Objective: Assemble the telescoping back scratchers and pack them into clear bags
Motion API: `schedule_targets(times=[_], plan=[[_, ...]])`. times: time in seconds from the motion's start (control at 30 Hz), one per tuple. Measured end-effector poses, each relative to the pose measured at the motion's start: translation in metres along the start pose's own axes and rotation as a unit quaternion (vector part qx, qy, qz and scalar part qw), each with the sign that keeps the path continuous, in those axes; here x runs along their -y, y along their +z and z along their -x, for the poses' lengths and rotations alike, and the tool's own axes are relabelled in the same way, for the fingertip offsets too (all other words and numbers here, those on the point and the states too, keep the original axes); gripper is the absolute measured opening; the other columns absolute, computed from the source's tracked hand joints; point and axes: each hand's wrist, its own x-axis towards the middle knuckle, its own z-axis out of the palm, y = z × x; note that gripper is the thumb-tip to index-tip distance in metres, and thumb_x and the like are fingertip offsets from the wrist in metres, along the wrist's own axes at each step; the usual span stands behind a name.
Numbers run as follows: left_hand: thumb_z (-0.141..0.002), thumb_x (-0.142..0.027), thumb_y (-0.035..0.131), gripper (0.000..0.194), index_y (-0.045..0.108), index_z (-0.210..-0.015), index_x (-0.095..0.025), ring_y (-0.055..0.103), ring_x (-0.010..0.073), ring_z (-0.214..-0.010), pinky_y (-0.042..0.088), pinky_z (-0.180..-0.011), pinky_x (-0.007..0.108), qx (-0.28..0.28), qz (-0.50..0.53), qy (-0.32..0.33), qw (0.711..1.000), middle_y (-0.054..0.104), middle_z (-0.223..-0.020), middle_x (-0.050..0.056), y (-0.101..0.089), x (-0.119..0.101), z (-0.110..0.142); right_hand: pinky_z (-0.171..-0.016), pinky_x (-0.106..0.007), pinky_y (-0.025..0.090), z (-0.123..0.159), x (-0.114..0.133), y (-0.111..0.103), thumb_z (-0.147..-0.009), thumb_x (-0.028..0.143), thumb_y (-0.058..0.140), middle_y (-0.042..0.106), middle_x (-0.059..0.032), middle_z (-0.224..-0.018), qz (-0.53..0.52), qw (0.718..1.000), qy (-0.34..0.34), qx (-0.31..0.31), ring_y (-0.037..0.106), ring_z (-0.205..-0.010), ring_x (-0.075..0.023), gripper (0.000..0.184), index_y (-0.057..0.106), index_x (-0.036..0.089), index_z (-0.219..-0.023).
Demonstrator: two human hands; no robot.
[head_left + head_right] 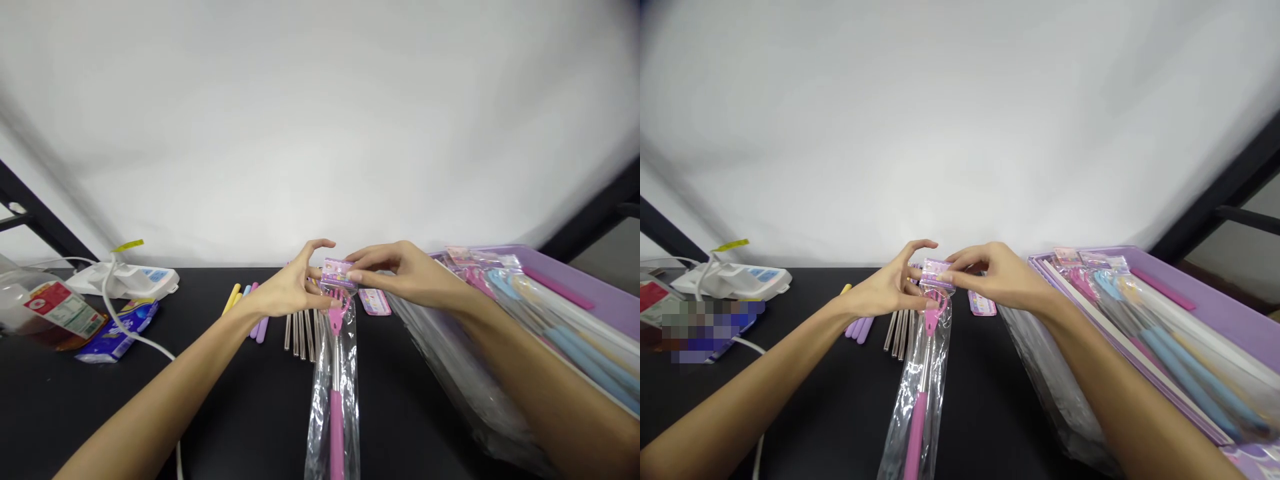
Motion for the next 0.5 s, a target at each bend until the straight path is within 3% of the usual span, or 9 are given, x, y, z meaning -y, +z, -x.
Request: schedule_targets(times=[0.13, 0.3, 0.4, 0.5], plan=[[-0.073, -0.016, 0.076, 0.083, 0.028, -0.140, -0.029, 0.057, 0.0066, -0.052, 0.041, -0.051, 0.020, -0.003, 0.013, -0.006, 1.000, 0.041, -0.073, -0.009, 0.002, 0.000, -0.001, -0.079, -0.037, 0.056, -0.003, -0.006, 0.006, -0.077, 0.036, 0.074, 0.073, -0.0043, -0.085, -0.041, 0.996, 0.007, -0.077, 0.069, -0.081, -0.0208, 0.024, 0.065, 0.021, -0.093], [-0.072, -0.019, 0.079, 0.079, 0.032, -0.135, -0.025, 0.063, 0.0103, -0.059, 0.046, -0.056, 0.022, -0.046, 0.027, 0.001, 0.999, 0.062, -0.083, 0.000, -0.002, 0.002, -0.003, -0.079, -0.038, 0.057, -0.004, -0.005, 0.006, -0.070, 0.038, 0.082, 0.071, -0.0061, -0.096, -0.063, 0.992, 0.021, -0.104, 0.069, -0.086, -0.0218, 0.047, 0.049, 0.024, -0.100], [-0.072, -0.018, 0.079, 0.070, 0.037, -0.128, -0.023, 0.068, 0.0159, -0.072, 0.055, -0.066, 0.030, -0.125, 0.062, 0.033, 0.990, 0.068, -0.094, 0.007, -0.005, 0.000, -0.006, -0.074, -0.038, 0.056, 0.005, 0.005, 0.005, -0.075, 0.051, 0.075, 0.072, -0.0087, -0.094, -0.074, 0.989, 0.090, -0.086, 0.069, -0.084, -0.0233, 0.045, 0.047, 0.023, -0.096], [-0.070, -0.019, 0.080, 0.064, 0.040, -0.121, -0.024, 0.070, 0.0174, -0.076, 0.058, -0.069, 0.031, -0.268, 0.065, 0.081, 0.958, 0.067, -0.095, 0.005, -0.004, -0.006, -0.014, -0.072, -0.036, 0.055, 0.022, 0.017, 0.006, -0.083, 0.055, 0.066, 0.070, -0.0043, -0.082, -0.098, 0.983, 0.151, 0.017, 0.068, -0.082, -0.0220, 0.038, 0.049, 0.023, -0.092]])
